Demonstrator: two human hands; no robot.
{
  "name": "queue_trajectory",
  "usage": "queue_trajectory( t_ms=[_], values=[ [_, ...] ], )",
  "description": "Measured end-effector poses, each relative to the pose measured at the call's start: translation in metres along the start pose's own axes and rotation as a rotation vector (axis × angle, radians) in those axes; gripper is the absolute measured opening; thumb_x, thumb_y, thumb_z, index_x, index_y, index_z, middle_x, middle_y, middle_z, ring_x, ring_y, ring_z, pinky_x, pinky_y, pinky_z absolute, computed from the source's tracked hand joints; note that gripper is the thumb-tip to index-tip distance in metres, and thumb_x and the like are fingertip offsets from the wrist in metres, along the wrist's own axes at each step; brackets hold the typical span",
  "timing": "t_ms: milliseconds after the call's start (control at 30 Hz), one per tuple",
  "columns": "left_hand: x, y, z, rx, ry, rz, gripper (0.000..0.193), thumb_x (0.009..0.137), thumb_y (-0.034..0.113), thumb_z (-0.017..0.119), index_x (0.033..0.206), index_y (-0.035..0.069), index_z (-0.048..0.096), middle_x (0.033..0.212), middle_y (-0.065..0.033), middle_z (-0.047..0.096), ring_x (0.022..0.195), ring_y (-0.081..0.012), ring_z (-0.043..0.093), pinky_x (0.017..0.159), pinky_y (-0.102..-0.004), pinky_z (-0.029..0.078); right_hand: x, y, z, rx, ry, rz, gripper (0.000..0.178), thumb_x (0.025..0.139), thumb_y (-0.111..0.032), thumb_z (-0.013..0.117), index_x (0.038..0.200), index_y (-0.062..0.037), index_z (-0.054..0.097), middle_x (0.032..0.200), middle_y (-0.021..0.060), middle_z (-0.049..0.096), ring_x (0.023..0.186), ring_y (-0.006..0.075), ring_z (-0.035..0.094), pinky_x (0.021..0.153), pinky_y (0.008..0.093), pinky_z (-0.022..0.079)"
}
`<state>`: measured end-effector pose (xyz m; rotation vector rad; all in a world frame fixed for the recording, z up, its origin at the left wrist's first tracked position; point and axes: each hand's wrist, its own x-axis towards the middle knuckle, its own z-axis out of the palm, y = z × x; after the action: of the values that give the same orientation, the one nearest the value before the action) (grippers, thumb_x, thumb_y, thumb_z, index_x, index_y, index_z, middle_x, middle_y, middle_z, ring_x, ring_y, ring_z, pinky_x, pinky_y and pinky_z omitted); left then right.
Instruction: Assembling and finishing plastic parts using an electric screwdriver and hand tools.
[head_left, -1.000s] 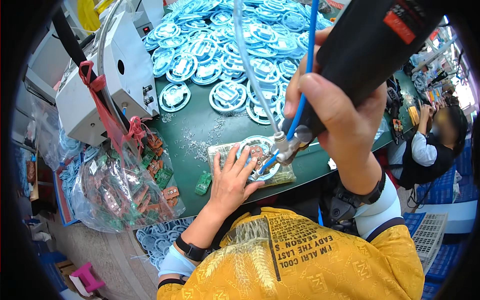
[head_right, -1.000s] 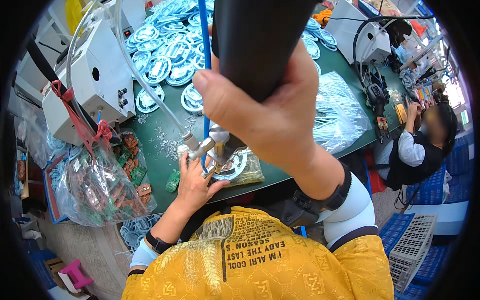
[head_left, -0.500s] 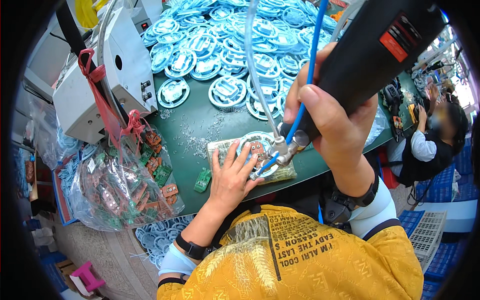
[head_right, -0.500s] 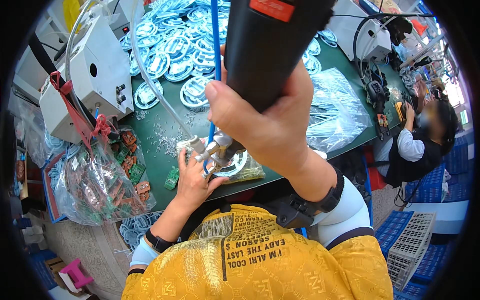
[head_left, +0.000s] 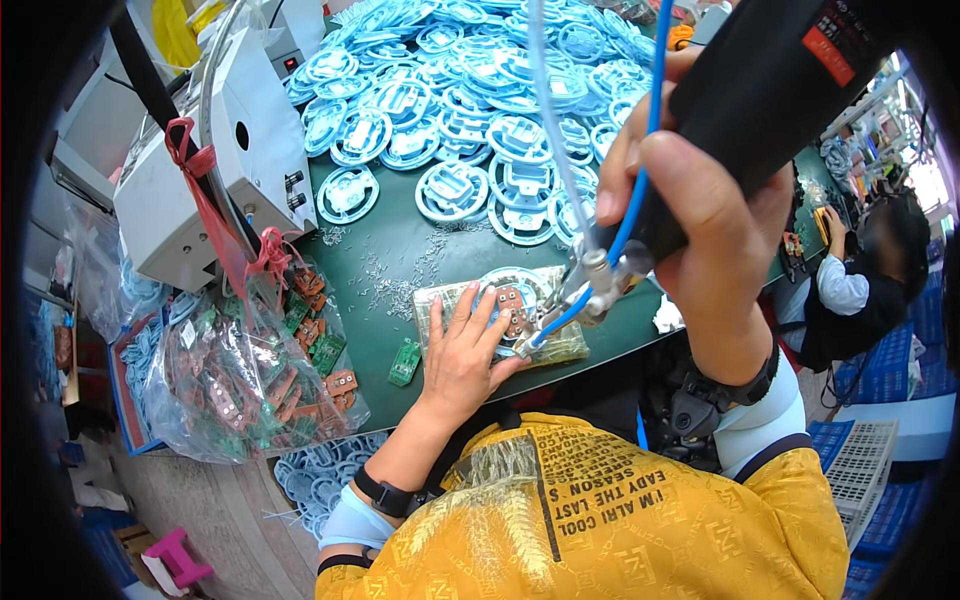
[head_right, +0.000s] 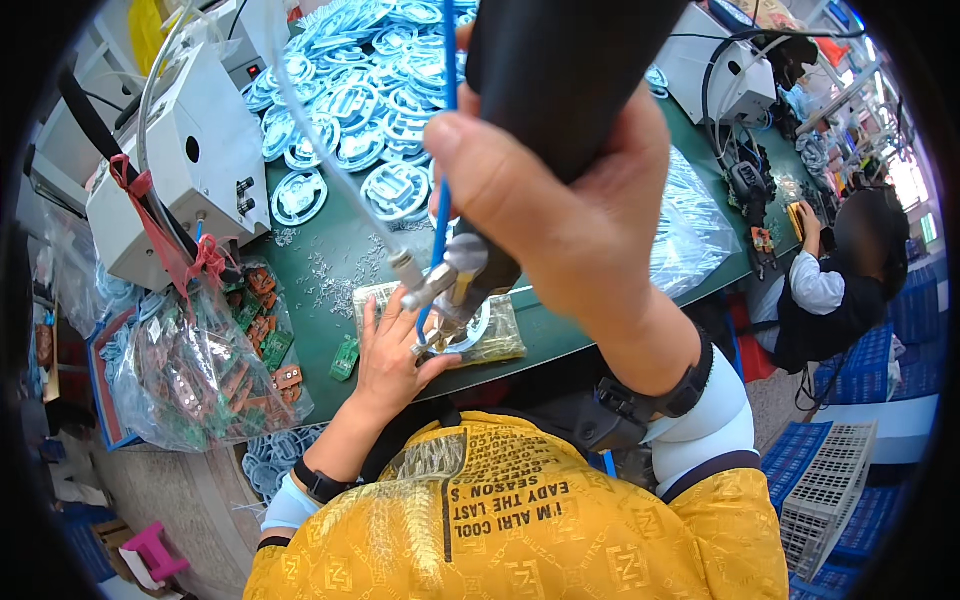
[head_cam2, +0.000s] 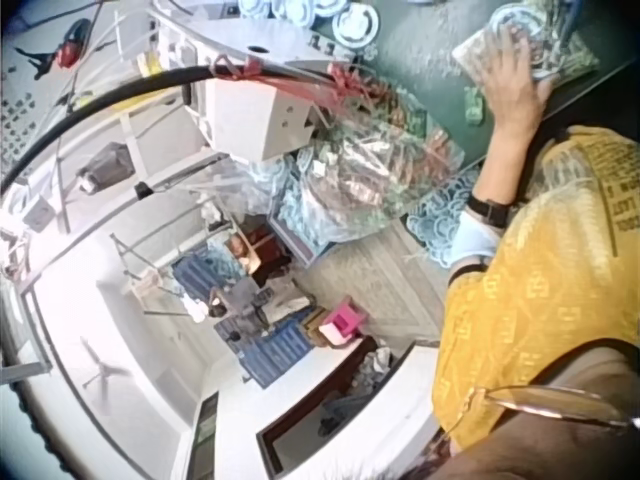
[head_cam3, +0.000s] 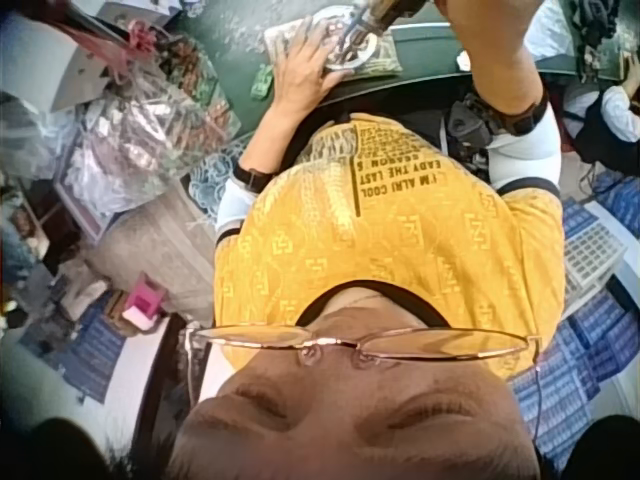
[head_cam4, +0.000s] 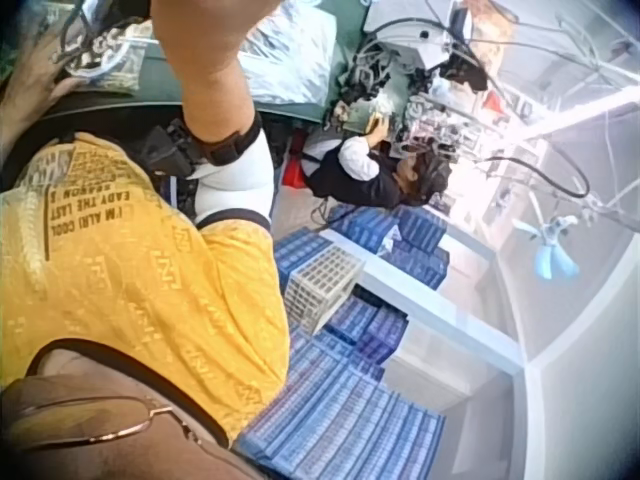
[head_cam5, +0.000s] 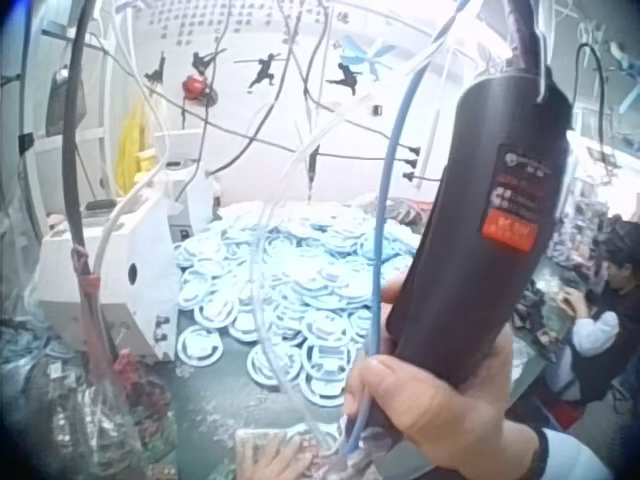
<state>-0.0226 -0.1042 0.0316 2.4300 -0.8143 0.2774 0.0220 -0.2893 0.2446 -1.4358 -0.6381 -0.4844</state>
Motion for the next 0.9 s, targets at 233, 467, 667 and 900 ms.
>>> queue_trajectory(
  t_ms=[233,467,667,900],
  values=[
    [-0.002,-0.003,0.002,-0.014,0.011,0.013,0.063,0.069,0.035,0.084,0.122,0.008,0.064,0.139,-0.0141,0.054,0.137,-0.0325,0.043,0.111,-0.0612,0.027,-0.015,0.018,0.002,-0.064,0.03,0.057,0.043,0.087,-0.003,0.063,0.125,0.0073,0.046,0.085,0.0107,0.058,0.065,0.0205,0.064,0.059,0.0312,0.051],
    [-0.002,-0.003,0.002,-0.001,-0.003,0.004,0.064,0.069,0.036,0.084,0.122,0.008,0.064,0.139,-0.0138,0.055,0.137,-0.0325,0.043,0.111,-0.0615,0.026,-0.016,0.022,0.004,-0.059,0.047,0.08,0.042,0.087,-0.003,0.062,0.125,0.0051,0.045,0.079,0.0104,0.057,0.063,0.0199,0.063,0.059,0.0308,0.051],
    [0.002,-0.001,0.001,-0.016,0.012,0.005,0.063,0.069,0.037,0.084,0.121,0.008,0.064,0.139,-0.0137,0.055,0.137,-0.0323,0.043,0.111,-0.0618,0.026,-0.025,0.019,0.004,-0.032,0.083,0.104,0.039,0.086,-0.001,0.061,0.121,0.0032,0.044,0.079,0.0106,0.057,0.061,0.0193,0.061,0.059,0.0308,0.05],
    [-0.004,-0.005,0.001,0.02,0.039,0.013,0.064,0.07,0.038,0.083,0.123,0.008,0.063,0.139,-0.014,0.055,0.136,-0.0324,0.043,0.11,-0.0617,0.028,-0.007,0.012,0.0,-0.041,0.148,0.073,0.037,0.088,-0.002,0.062,0.122,0.0054,0.049,0.079,0.0114,0.06,0.063,0.0185,0.063,0.061,0.0306,0.051]
  ],
)
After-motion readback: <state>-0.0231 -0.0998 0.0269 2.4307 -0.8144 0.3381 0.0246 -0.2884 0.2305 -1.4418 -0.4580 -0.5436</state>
